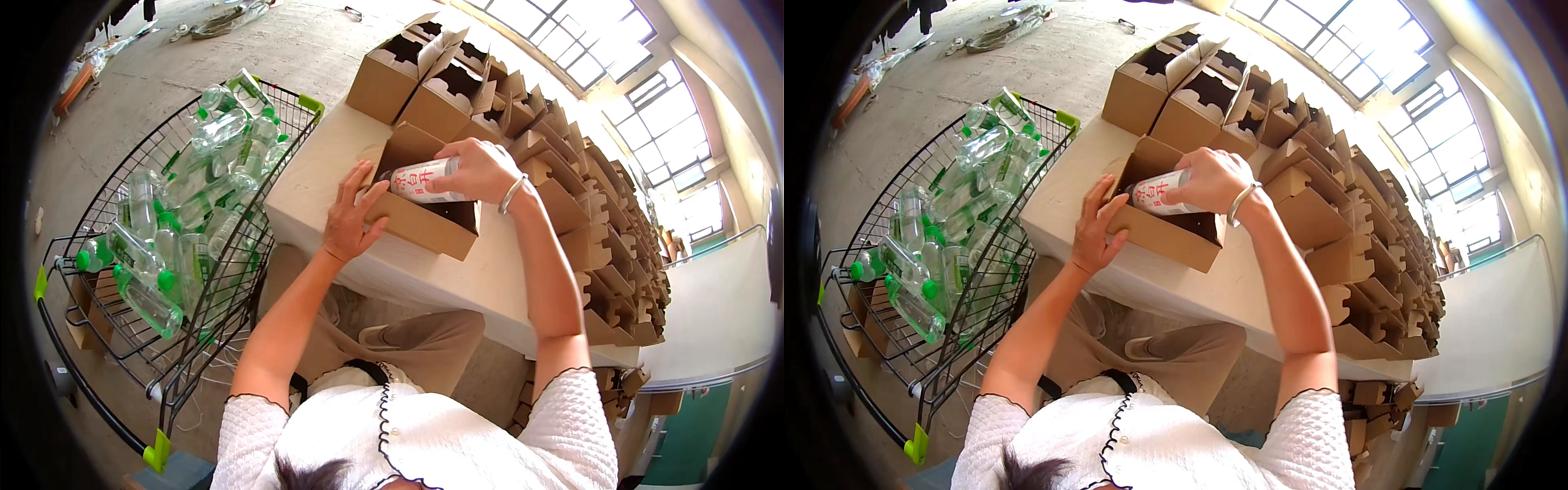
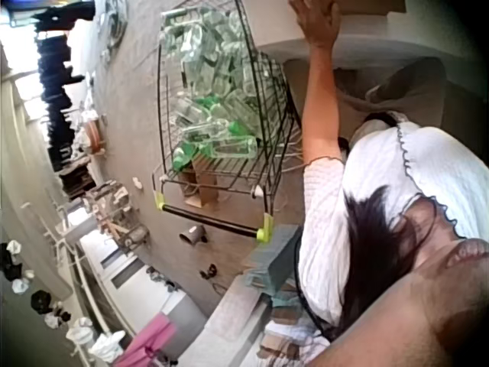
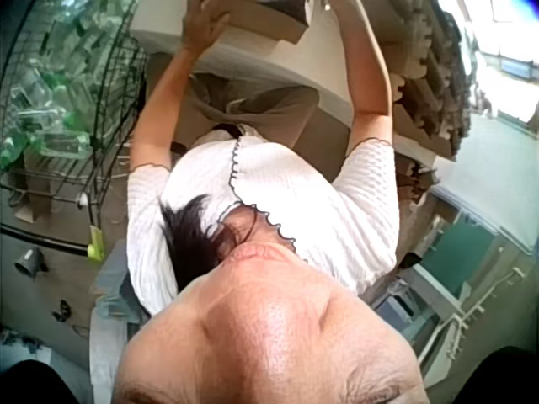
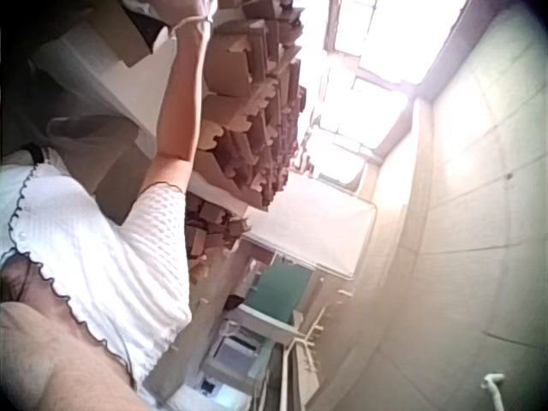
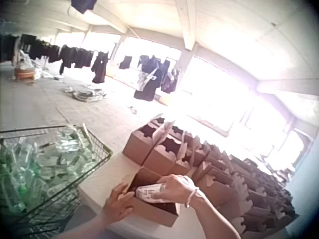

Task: The person places water bottles into cardboard boxes by hand and then moves the filled boxes onto a larger stack on a table.

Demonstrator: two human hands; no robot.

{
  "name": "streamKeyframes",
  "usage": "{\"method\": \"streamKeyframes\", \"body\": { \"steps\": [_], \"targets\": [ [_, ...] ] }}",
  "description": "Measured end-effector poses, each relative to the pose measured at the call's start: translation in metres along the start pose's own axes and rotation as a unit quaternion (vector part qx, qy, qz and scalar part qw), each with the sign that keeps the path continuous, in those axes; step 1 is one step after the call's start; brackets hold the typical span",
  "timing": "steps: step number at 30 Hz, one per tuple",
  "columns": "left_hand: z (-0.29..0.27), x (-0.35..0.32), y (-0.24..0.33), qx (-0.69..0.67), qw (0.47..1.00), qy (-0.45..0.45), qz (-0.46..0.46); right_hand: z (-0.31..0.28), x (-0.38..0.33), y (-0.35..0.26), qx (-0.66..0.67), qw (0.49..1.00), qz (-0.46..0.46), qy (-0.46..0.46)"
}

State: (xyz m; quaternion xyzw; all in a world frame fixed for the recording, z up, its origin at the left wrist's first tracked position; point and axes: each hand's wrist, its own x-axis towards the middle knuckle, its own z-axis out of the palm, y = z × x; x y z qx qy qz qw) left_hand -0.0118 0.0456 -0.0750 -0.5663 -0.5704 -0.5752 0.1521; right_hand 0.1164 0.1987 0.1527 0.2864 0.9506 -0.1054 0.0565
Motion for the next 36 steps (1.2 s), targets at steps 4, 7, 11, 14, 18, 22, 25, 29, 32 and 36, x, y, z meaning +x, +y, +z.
{"method": "streamKeyframes", "body": {
  "steps": [4, 7, 11, 14, 18, 22, 25, 29, 32, 36],
  "targets": [
    [0.001, -0.001, 0.001, -0.007, 1.0, -0.002, -0.007, -0.011, 0.018, -0.001, -0.004, 0.999, 0.005, -0.054],
    [0.0, -0.002, 0.003, -0.002, 1.0, -0.006, -0.012, -0.012, 0.033, -0.003, 0.017, 0.991, 0.055, -0.121],
    [0.001, -0.001, 0.001, 0.002, 1.0, 0.001, -0.005, -0.007, 0.042, 0.002, 0.216, 0.933, 0.181, -0.221],
    [0.001, 0.001, -0.001, -0.004, 1.0, 0.005, 0.003, -0.013, 0.04, 0.011, 0.245, 0.905, 0.211, -0.277],
    [-0.001, 0.001, 0.001, 0.016, 1.0, 0.004, 0.006, -0.017, 0.044, 0.047, 0.291, 0.862, 0.248, -0.334],
    [0.008, 0.002, 0.003, -0.044, 0.999, -0.001, -0.018, -0.004, 0.015, 0.103, 0.465, 0.793, 0.28, -0.275],
    [0.004, 0.002, 0.003, -0.019, 1.0, -0.011, -0.01, 0.015, -0.003, 0.11, 0.571, 0.73, 0.303, -0.22],
    [0.0, 0.004, 0.005, -0.008, 1.0, -0.006, 0.003, 0.026, -0.009, 0.099, 0.645, 0.68, 0.285, -0.201],
    [0.0, 0.004, 0.008, 0.001, 1.0, -0.011, 0.011, 0.038, -0.007, 0.096, 0.677, 0.659, 0.274, -0.178],
    [0.003, 0.006, 0.009, 0.005, 1.0, -0.018, 0.004, 0.049, -0.006, 0.094, 0.7, 0.661, 0.225, -0.148]
  ]
}}
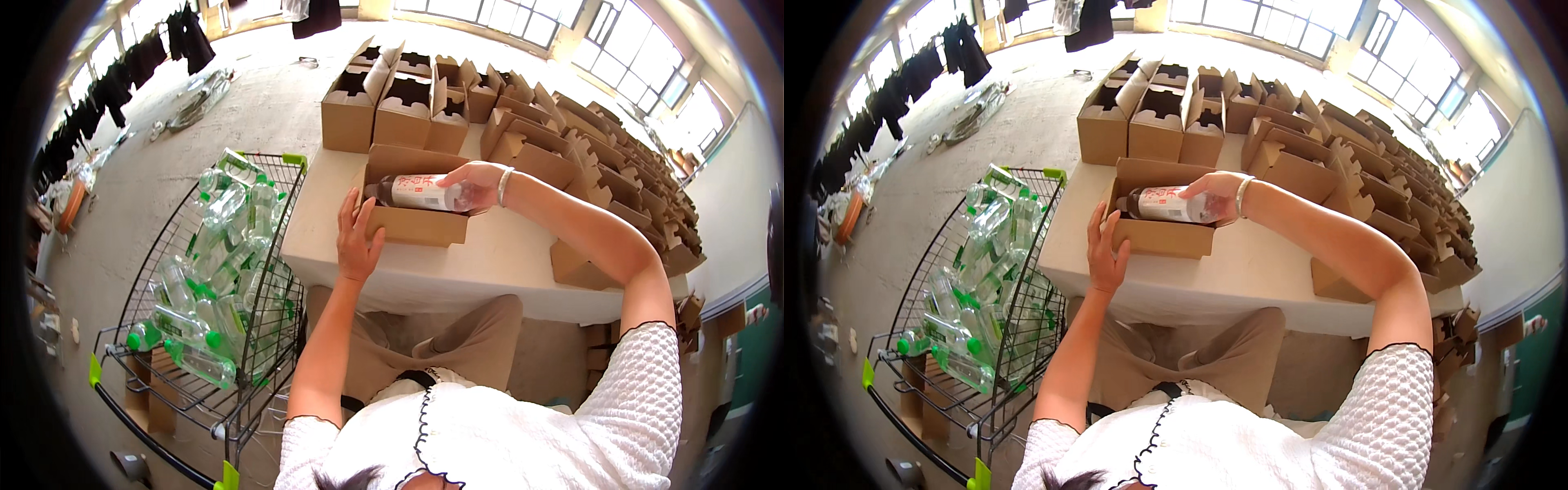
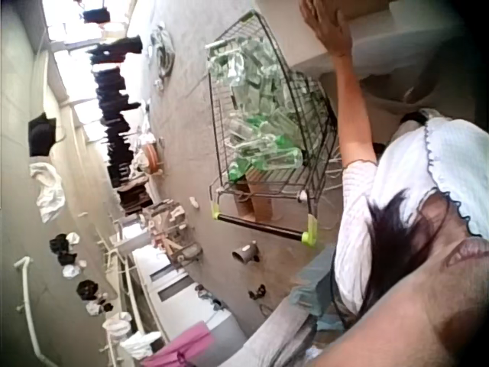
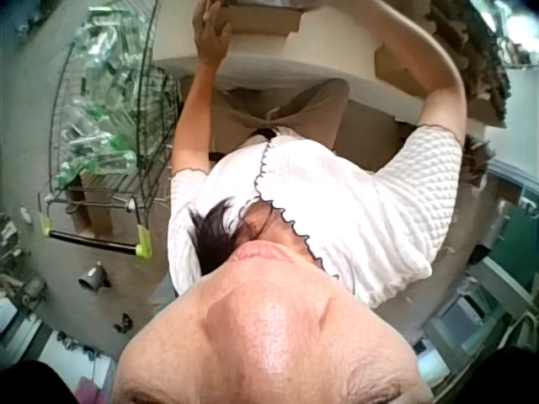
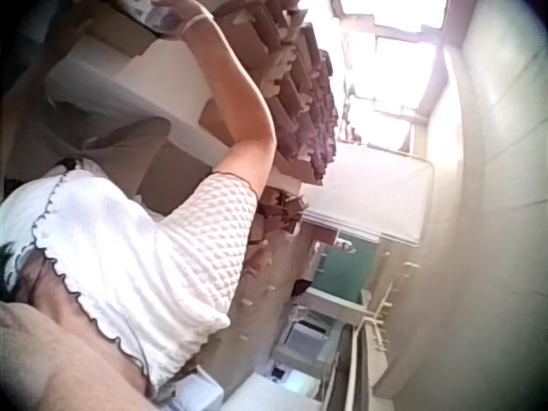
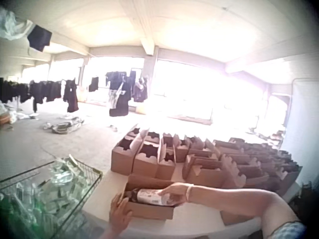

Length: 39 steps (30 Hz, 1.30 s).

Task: The person places water bottles into cardboard boxes by hand and then moves the filled boxes onto a larger stack on a table.

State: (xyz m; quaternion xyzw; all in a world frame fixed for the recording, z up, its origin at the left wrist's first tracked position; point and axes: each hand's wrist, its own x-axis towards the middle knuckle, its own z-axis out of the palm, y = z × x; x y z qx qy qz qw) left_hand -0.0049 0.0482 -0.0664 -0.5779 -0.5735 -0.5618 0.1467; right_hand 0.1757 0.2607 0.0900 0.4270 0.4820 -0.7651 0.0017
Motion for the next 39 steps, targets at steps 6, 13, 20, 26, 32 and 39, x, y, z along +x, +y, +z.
{"method": "streamKeyframes", "body": {
  "steps": [6, 13, 20, 26, 32, 39],
  "targets": [
    [0.003, -0.004, -0.003, -0.011, 1.0, 0.002, -0.011, 0.028, -0.005, 0.01, -0.25, 0.962, -0.084, 0.07],
    [0.006, -0.002, 0.001, -0.02, 1.0, -0.011, -0.018, 0.013, 0.013, -0.002, -0.468, 0.881, -0.049, 0.037],
    [0.005, -0.004, -0.002, -0.011, 1.0, -0.01, -0.008, 0.044, 0.002, -0.015, -0.697, 0.714, -0.04, 0.059],
    [0.006, -0.003, -0.001, -0.014, 1.0, -0.011, -0.012, 0.024, 0.018, 0.004, -0.647, 0.752, -0.098, 0.081],
    [0.012, 0.003, 0.003, -0.025, 0.999, -0.008, -0.034, 0.016, 0.034, 0.007, -0.679, 0.731, -0.038, 0.059],
    [0.02, 0.006, 0.005, -0.026, 0.999, -0.002, -0.043, 0.007, 0.072, 0.01, -0.835, 0.545, -0.035, -0.064]
  ]
}}
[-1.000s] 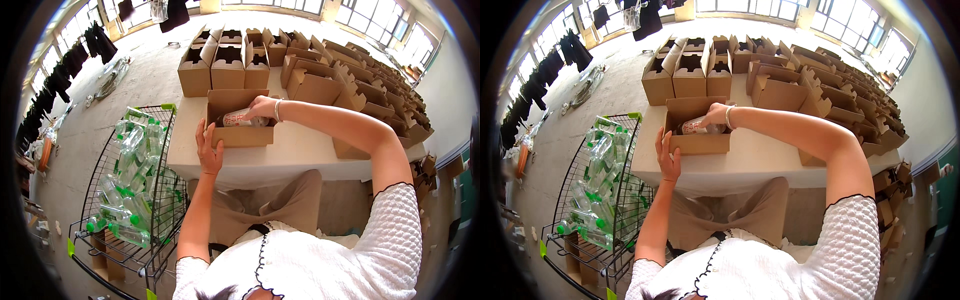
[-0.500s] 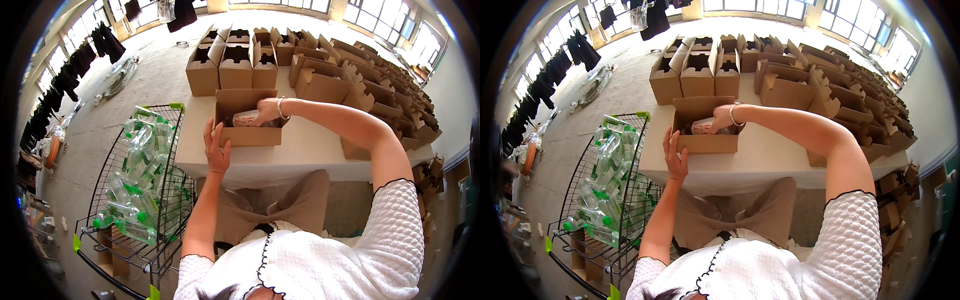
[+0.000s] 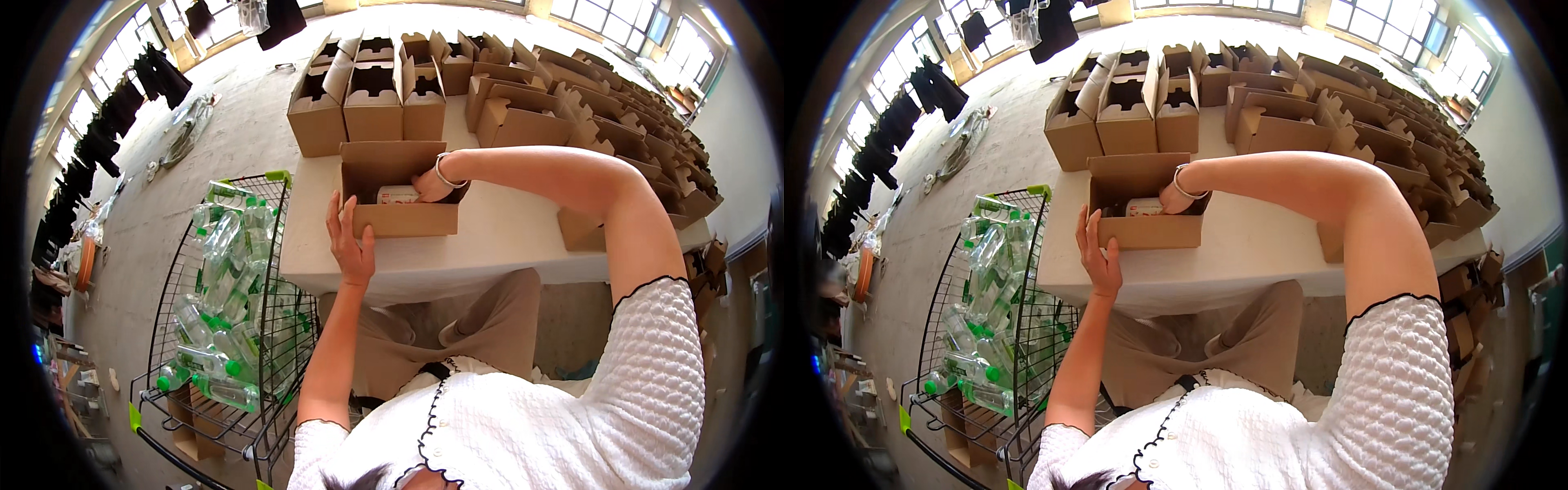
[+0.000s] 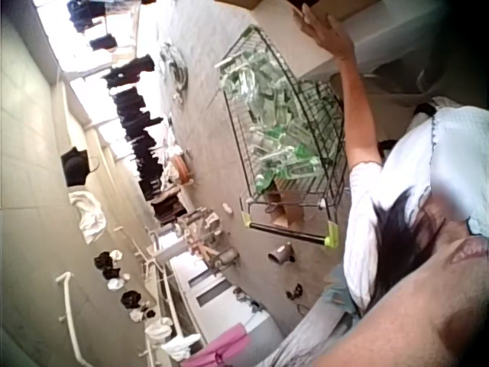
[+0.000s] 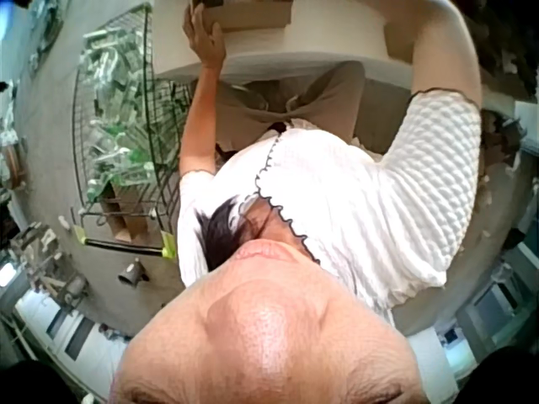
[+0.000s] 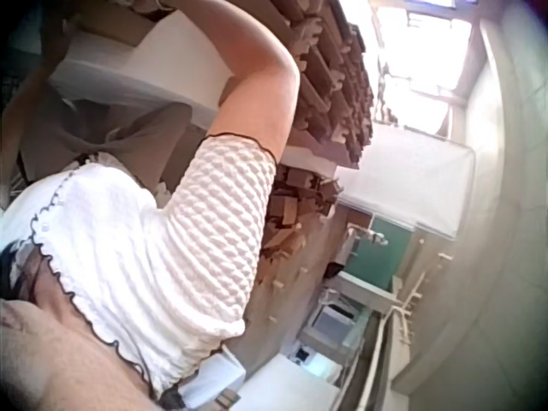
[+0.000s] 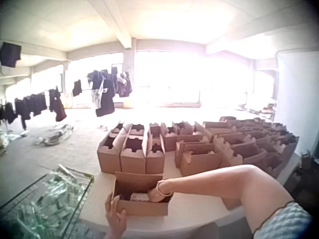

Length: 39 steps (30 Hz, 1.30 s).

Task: The person places water bottles into cardboard boxes by hand and then moves the filled boxes onto a larger stack on a table.

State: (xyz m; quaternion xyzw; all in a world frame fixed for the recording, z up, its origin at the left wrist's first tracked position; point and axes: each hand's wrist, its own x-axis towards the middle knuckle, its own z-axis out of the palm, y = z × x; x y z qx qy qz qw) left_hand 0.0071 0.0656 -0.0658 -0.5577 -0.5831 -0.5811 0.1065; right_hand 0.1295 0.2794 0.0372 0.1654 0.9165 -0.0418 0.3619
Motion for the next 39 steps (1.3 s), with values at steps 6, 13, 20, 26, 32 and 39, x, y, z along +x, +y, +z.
{"method": "streamKeyframes", "body": {
  "steps": [6, 13, 20, 26, 32, 39],
  "targets": [
    [-0.005, -0.005, -0.002, 0.024, 1.0, -0.002, -0.004, -0.035, -0.007, -0.039, -0.302, 0.937, -0.091, -0.151],
    [0.006, -0.001, 0.0, -0.008, 1.0, -0.005, -0.003, 0.022, 0.018, 0.007, -0.131, 0.991, -0.003, 0.018],
    [-0.003, 0.001, -0.003, 0.027, 1.0, 0.002, 0.005, -0.041, -0.006, -0.032, 0.021, 0.98, 0.04, -0.192],
    [-0.001, -0.002, 0.001, 0.026, 1.0, 0.008, 0.011, -0.044, -0.021, -0.03, 0.031, 0.99, -0.005, -0.135],
    [-0.002, -0.004, 0.004, 0.036, 0.999, 0.005, 0.012, -0.023, -0.002, -0.025, -0.006, 0.991, -0.022, -0.13],
    [-0.003, -0.001, 0.008, 0.016, 1.0, 0.001, 0.011, -0.019, -0.03, -0.031, -0.068, 0.988, -0.013, 0.137]
  ]
}}
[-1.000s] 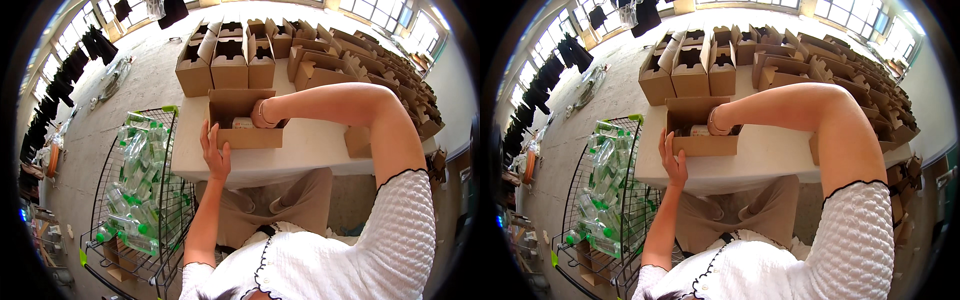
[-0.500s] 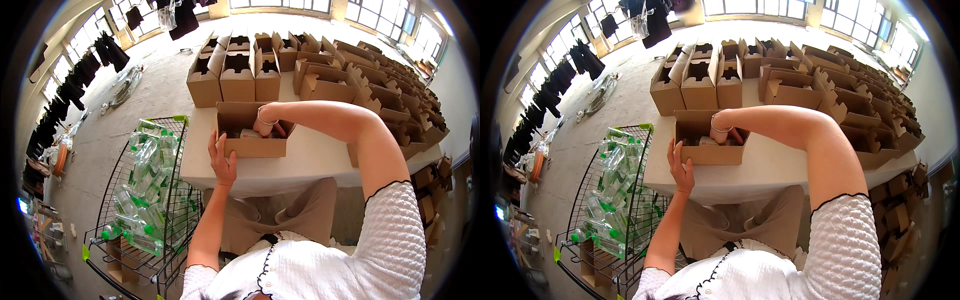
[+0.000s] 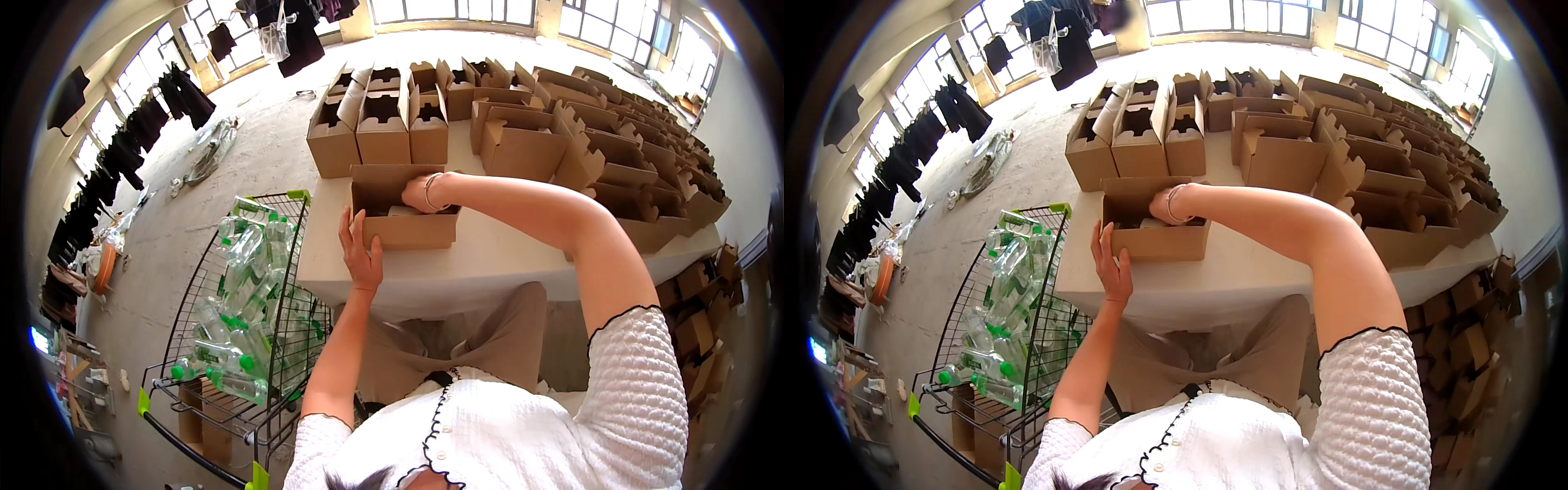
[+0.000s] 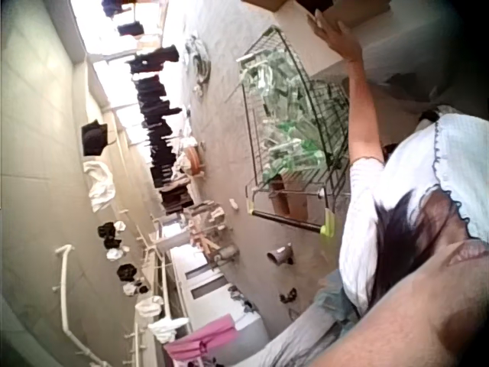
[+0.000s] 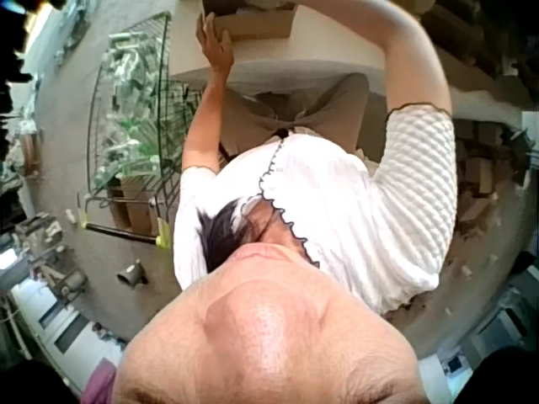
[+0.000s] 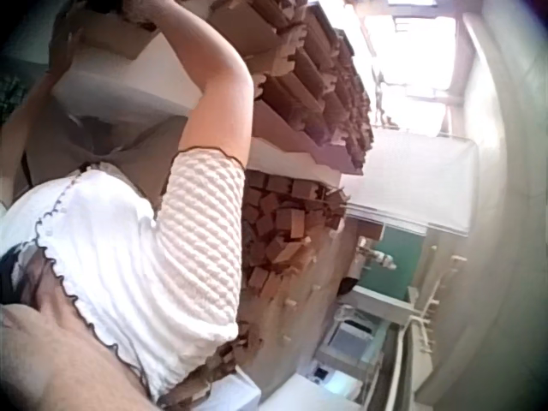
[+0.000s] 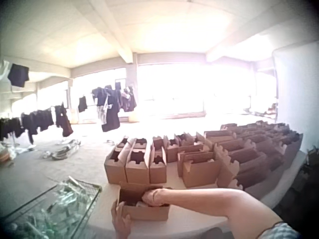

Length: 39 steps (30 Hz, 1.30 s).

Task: The person places water bottles into cardboard boxes by hand and then moves the filled boxes onto a larger stack on a table.

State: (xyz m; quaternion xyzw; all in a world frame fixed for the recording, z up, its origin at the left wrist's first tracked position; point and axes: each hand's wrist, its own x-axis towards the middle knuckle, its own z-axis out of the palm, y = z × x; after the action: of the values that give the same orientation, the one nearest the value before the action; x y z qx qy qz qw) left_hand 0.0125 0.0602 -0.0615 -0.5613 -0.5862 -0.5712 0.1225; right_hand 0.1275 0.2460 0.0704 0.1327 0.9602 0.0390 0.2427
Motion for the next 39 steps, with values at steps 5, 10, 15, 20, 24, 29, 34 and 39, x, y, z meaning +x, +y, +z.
{"method": "streamKeyframes", "body": {
  "steps": [5, 10, 15, 20, 24, 29, 34, 39],
  "targets": [
    [-0.013, 0.001, 0.007, 0.052, 0.998, -0.036, -0.021, -0.022, -0.075, -0.007, 0.289, 0.891, -0.07, 0.343],
    [-0.025, 0.001, 0.018, 0.012, 0.998, -0.02, -0.058, 0.029, -0.146, -0.006, 0.381, 0.824, -0.031, 0.419],
    [-0.014, -0.022, 0.005, -0.118, 0.979, 0.018, -0.165, 0.125, -0.155, 0.019, 0.518, 0.71, 0.108, 0.464],
    [0.0, -0.012, -0.024, -0.054, 0.981, -0.097, -0.161, 0.172, -0.135, 0.022, 0.455, 0.763, 0.072, 0.454],
    [0.004, 0.02, -0.026, -0.186, 0.945, -0.114, -0.243, 0.164, -0.096, 0.016, 0.54, 0.742, 0.03, 0.396],
    [-0.001, 0.014, -0.066, -0.199, 0.903, -0.193, -0.329, 0.177, -0.035, 0.007, 0.525, 0.74, -0.013, 0.42],
    [0.012, -0.016, -0.129, -0.006, 0.946, -0.25, -0.208, 0.174, 0.001, -0.007, 0.624, 0.621, -0.069, 0.47],
    [-0.011, 0.019, -0.029, -0.065, 0.899, -0.276, -0.334, 0.154, -0.047, -0.001, 0.596, 0.719, -0.002, 0.358]
  ]
}}
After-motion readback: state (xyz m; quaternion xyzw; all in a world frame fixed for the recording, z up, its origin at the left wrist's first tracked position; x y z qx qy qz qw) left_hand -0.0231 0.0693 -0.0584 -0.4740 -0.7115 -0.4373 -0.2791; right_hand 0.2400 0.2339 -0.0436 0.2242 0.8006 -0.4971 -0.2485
